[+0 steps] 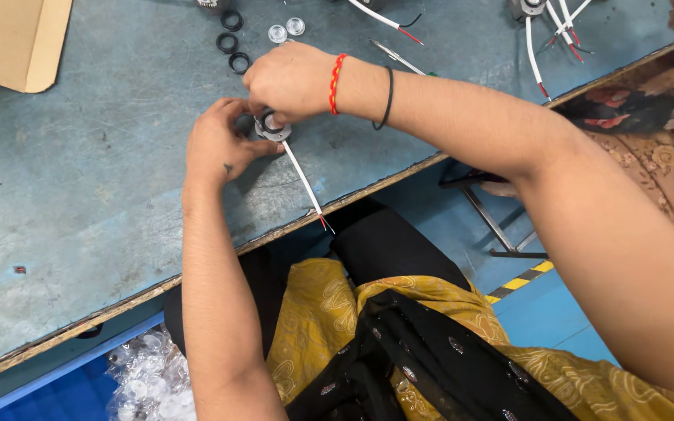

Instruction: The person assembles small light fixtures by inserting a black rubber ring into the base, securing it with a screwdriver, and then attaching a clear plastic cover. They repeat this process for multiple units on a blue workbench.

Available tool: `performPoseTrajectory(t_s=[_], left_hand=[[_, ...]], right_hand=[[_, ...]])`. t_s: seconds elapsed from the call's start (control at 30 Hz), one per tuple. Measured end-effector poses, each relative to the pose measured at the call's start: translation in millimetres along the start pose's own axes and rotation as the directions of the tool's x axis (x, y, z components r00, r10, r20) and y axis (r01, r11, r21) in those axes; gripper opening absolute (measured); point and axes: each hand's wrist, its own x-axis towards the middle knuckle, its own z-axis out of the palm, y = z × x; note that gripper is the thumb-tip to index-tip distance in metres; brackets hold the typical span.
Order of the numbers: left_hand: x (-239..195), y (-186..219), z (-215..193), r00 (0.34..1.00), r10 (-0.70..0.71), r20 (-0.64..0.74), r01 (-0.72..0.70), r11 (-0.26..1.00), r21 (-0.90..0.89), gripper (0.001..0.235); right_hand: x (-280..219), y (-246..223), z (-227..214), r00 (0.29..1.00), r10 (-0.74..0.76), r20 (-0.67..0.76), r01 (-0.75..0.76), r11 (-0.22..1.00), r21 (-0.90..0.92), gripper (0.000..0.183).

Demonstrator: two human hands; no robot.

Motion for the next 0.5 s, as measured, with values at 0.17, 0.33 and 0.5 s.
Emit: performPoseTrajectory(t_s=[0.17, 0.33, 0.5], left_hand=[[0.9, 1.4, -2.1, 1.0, 0.0, 0.015, 0.0, 1.0, -0.016, 0.062], [0.5, 1.9, -2.9, 0.999, -0.031, 0.022, 0.031, 0.999, 0.03, 0.062], [1.1, -1.0, -0.8, 1.0, 0.026, -0.008, -0.025, 0.999, 0.031, 0.064]], right_hand=[[-4.4, -1.1, 0.0, 0.998, -0.04, -0.051, 0.041, 0.999, 0.024, 0.019], [-7.3, 2.2, -1.7, 1.0, -0.013, -0.028, 0.016, 0.995, 0.097, 0.017], [-10.1, 2.7, 5.6, 0.998, -0.019, -0.068, 0.027, 0.993, 0.116, 0.018]])
